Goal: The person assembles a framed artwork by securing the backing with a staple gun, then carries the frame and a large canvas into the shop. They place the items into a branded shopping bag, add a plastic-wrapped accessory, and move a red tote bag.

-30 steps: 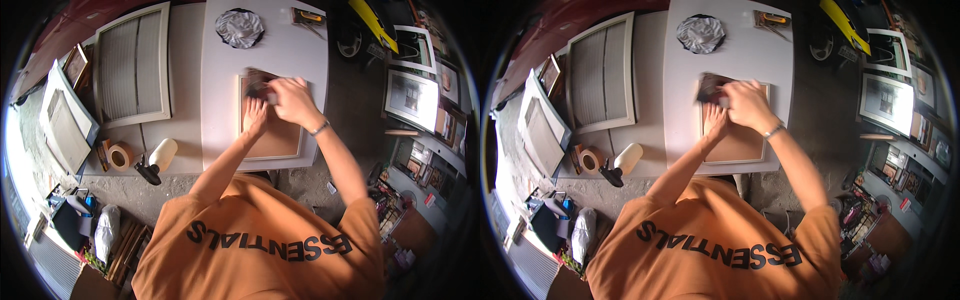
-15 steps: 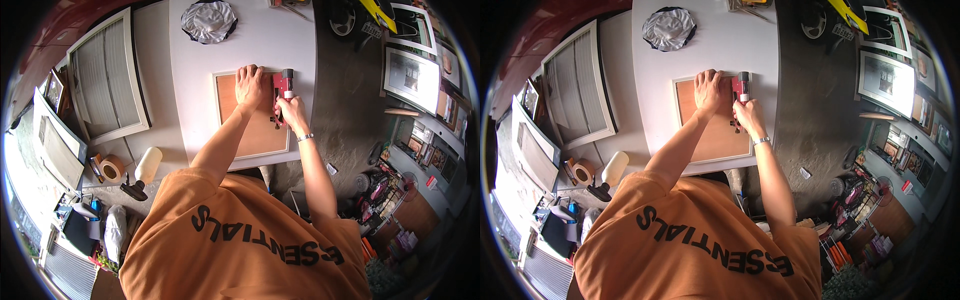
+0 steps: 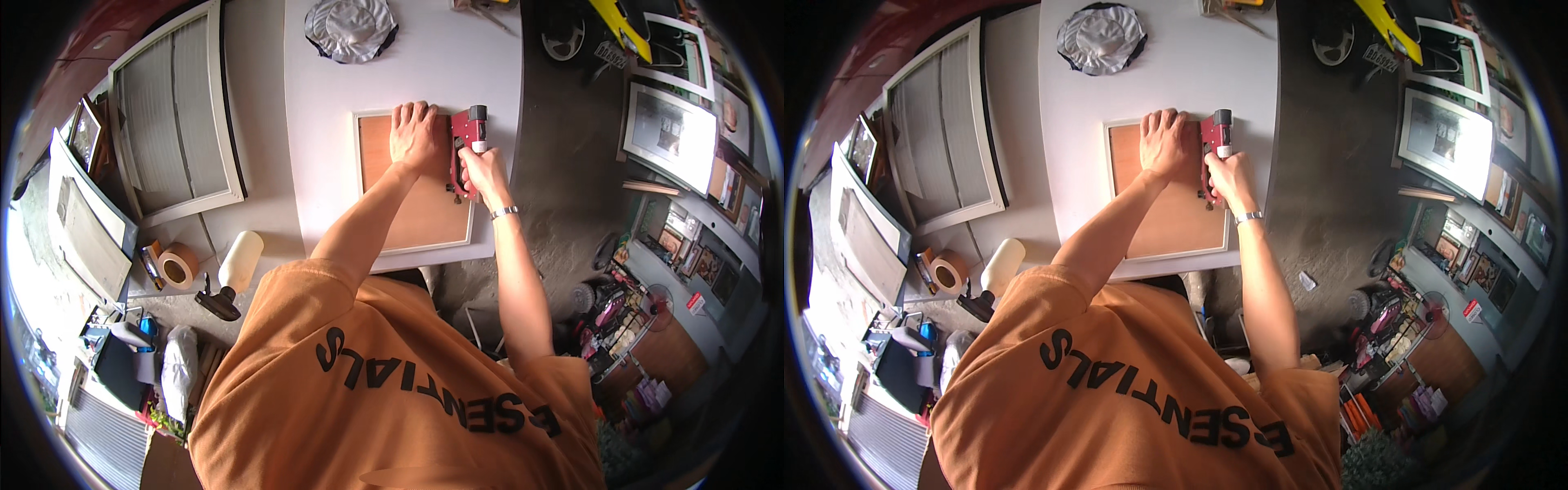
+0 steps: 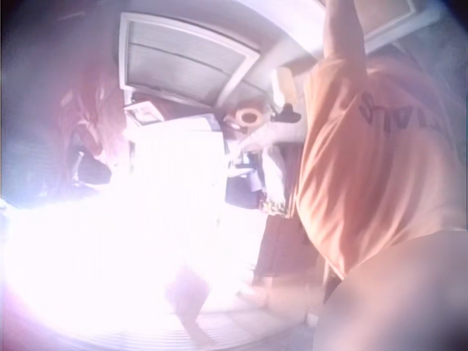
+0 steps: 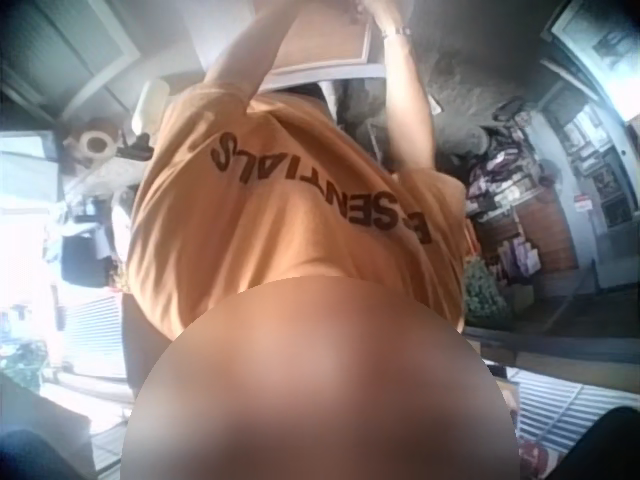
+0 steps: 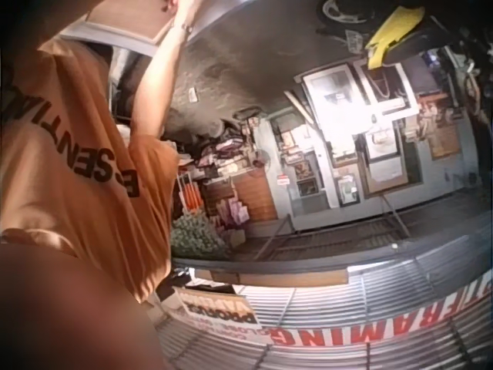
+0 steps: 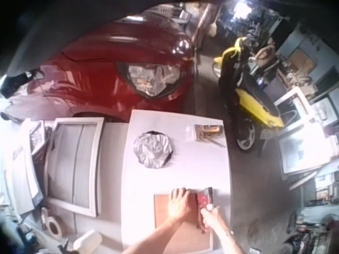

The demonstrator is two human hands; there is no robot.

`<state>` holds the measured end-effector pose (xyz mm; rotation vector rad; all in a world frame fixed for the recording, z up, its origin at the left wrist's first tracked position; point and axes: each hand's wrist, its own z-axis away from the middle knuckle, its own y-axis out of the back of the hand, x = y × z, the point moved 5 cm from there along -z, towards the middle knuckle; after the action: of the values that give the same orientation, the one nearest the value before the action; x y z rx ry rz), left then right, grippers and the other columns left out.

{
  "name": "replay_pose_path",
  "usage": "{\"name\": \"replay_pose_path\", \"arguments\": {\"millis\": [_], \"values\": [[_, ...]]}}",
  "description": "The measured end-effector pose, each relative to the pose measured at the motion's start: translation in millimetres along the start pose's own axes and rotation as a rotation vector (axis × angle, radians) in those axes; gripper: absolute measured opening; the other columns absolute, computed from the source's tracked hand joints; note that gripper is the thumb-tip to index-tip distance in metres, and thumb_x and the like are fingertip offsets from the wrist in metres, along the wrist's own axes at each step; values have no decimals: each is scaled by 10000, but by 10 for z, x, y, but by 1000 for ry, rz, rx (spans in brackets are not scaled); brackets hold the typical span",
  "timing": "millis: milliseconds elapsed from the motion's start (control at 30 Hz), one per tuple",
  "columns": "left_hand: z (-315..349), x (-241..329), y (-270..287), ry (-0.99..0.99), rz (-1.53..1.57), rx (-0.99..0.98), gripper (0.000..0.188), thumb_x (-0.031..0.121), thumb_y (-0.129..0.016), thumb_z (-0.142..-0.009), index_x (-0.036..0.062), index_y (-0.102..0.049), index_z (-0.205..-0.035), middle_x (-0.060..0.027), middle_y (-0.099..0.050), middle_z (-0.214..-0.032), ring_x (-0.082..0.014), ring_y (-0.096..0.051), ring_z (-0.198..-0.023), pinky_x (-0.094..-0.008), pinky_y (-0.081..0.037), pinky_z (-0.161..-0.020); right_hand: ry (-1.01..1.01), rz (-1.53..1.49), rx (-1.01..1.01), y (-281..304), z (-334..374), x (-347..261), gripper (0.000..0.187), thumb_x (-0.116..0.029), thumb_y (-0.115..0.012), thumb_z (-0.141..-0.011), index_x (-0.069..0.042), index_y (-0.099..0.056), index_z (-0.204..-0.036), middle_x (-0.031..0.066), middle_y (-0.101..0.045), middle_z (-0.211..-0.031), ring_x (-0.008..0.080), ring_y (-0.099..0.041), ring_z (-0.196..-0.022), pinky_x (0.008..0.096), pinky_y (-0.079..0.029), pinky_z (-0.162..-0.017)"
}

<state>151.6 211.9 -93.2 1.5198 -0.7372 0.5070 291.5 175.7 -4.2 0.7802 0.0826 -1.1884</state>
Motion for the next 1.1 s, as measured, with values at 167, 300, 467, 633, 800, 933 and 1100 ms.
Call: {"name": "replay_pose_path", "arguments": {"millis": [167,300,467,633,800,933,1100], "values": [[-11,-6,17,27,11,-15,380,155,-624,-856,98,-610,-1232,-102,-568,-1222,-312,-497,-1216,-468,-308,-1144,80,-234,-128,-118,233,250,178,-143,-633,-875,-21,-643,-1004,52,-674,-817,122,-648,-699,290,-529,-643],[101,-313,262,91,-130,-30,449,196,-646,-882,130,-600,-1325,-104,-568,-1304,-328,-464,-1314,-497,-281,-1174,154,-79,-62,-489,327,375,215,-210,-660,-886,-1,-694,-847,78,-694,-698,158,-677,-635,321,-526,-583],[250,-847,677,117,-70,76,370,220,-662,-901,217,-663,-1271,-59,-516,-1432,-317,-351,-1444,-546,-211,-1209,182,-63,-87,-998,237,31,288,-204,-628,-856,38,-667,-705,92,-676,-622,171,-678,-545,320,-526,-497],[272,-897,658,85,29,127,288,212,-640,-924,205,-696,-1207,-49,-533,-1410,-318,-348,-1447,-546,-206,-1212,67,-128,-99,-1065,244,-321,256,-146,-610,-827,79,-661,-714,123,-657,-612,178,-655,-512,329,-513,-466],[276,-927,640,67,40,88,276,200,-576,-941,176,-686,-1192,5,-587,-1331,-280,-362,-1447,-518,-169,-1228,31,-170,-119,-1048,278,-438,205,-111,-595,-834,71,-635,-749,113,-641,-625,174,-624,-498,320,-489,-451],[278,-925,665,42,4,62,289,217,-581,-953,176,-680,-1221,9,-609,-1307,-277,-376,-1438,-514,-190,-1219,70,-78,-87,-1082,265,-473,184,-100,-586,-840,62,-636,-766,101,-637,-624,168,-612,-493,314,-488,-463],[272,-936,644,46,18,69,314,187,-579,-921,187,-673,-1221,26,-605,-1302,-269,-360,-1449,-520,-170,-1228,45,-125,-111,-1074,243,-503,173,-94,-582,-844,52,-640,-772,99,-638,-625,161,-607,-489,302,-485,-457]]}}
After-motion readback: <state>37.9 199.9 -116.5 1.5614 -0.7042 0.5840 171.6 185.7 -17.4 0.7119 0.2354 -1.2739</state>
